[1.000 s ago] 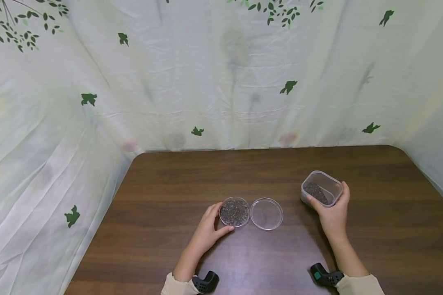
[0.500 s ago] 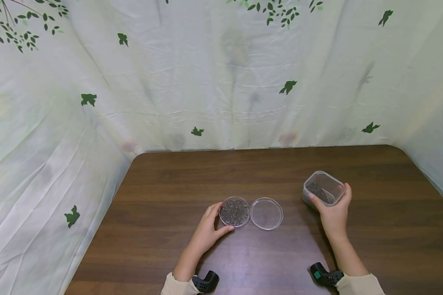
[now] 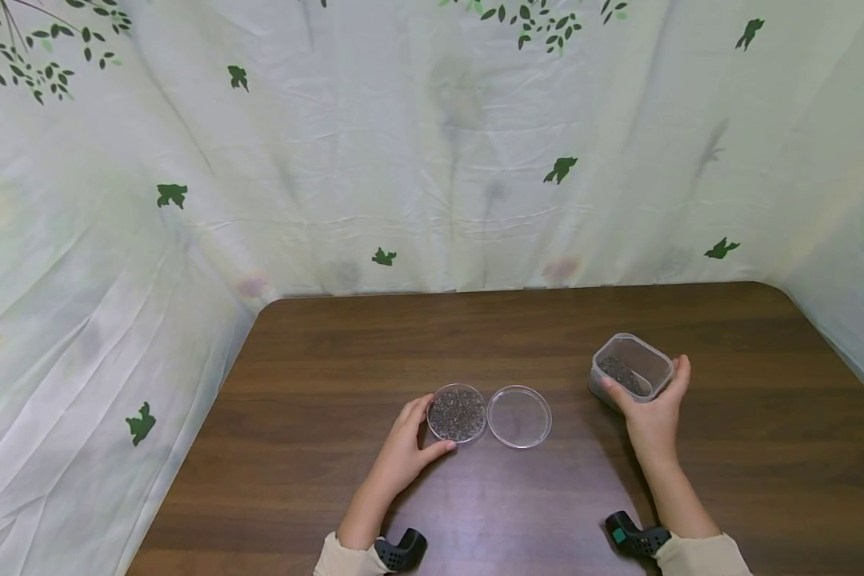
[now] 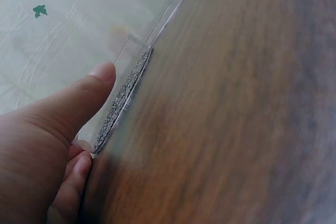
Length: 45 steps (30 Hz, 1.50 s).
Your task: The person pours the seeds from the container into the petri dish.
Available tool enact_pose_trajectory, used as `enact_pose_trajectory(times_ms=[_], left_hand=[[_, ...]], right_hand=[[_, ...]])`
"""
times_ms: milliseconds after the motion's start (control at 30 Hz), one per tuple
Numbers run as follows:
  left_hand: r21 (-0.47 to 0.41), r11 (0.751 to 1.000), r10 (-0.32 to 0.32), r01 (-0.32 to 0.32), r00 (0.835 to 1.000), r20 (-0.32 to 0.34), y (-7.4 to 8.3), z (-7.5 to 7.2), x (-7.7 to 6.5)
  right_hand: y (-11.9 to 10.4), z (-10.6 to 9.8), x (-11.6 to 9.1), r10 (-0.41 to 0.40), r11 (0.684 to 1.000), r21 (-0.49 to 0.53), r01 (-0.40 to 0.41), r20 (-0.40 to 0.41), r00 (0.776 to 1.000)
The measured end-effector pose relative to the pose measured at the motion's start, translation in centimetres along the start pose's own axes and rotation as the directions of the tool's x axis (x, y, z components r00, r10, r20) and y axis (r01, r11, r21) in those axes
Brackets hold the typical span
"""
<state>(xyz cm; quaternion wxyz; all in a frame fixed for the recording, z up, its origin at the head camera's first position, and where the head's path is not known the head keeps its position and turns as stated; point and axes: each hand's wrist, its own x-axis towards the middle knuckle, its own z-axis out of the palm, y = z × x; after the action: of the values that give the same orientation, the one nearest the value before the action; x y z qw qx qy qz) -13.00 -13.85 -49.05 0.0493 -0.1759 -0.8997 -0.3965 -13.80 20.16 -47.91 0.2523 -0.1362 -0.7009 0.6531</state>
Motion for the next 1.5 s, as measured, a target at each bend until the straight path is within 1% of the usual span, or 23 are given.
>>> enact_pose_trajectory(times_ms=[167, 300, 500, 600, 767, 967, 1133, 1233, 1333, 1500], left_hand=[[-0.001, 1.0, 0.001, -0.001, 1.0, 0.002, 0.0, 0.0, 0.0], [0.003, 1.0, 0.004, -0.004, 1.0, 0.002, -0.1, 0.0, 0.0], [-0.008, 1.0, 0.004, -0.004, 1.0, 0.002, -0.3, 0.1, 0.0], [-0.008, 1.0, -0.001, 0.001, 1.0, 0.004, -0.3, 0.1, 0.0], [-0.007, 1.0, -0.006, 0.006, 1.0, 0.008, -0.3, 0.2, 0.0], [-0.013, 1.0, -0.005, 0.005, 1.0, 0.007, -0.2, 0.1, -0.1], [-0.008, 1.0, -0.001, 0.001, 1.0, 0.001, -0.3, 0.1, 0.0], [-0.008, 1.0, -0.001, 0.001, 1.0, 0.001, -0.3, 0.1, 0.0], [-0.009, 1.0, -0.001, 0.001, 1.0, 0.001, -0.3, 0.1, 0.0], [-0.007, 1.0, -0.003, 0.003, 1.0, 0.003, -0.3, 0.1, 0.0]], right_hand=[[-0.3, 0.0, 0.1, -0.041, 0.997, 0.062, 0.042, -0.017, 0.999], [-1.3, 0.1, -0.2, -0.098, 0.99, 0.096, 0.102, -0.047, 0.994], [-3.3, 0.3, -1.0, -0.225, 0.97, 0.08, 0.23, -0.067, 0.972], [-3.7, 0.4, -1.1, -0.273, 0.957, 0.084, 0.279, -0.071, 0.959], [-3.9, 0.5, -1.2, -0.328, 0.936, 0.107, 0.335, -0.079, 0.941], [-4.2, 0.5, -1.4, -0.377, 0.919, 0.104, 0.381, -0.055, 0.925], [-4.8, 0.6, -1.7, -0.441, 0.892, 0.103, 0.44, -0.012, 0.898], [-5.0, 0.7, -1.9, -0.464, 0.878, 0.127, 0.461, -0.006, 0.886], [-5.1, 0.9, -2.0, -0.475, 0.869, 0.158, 0.469, -0.004, 0.88], [-5.0, 1.2, -2.1, -0.497, 0.855, 0.186, 0.485, 0.023, 0.868]])
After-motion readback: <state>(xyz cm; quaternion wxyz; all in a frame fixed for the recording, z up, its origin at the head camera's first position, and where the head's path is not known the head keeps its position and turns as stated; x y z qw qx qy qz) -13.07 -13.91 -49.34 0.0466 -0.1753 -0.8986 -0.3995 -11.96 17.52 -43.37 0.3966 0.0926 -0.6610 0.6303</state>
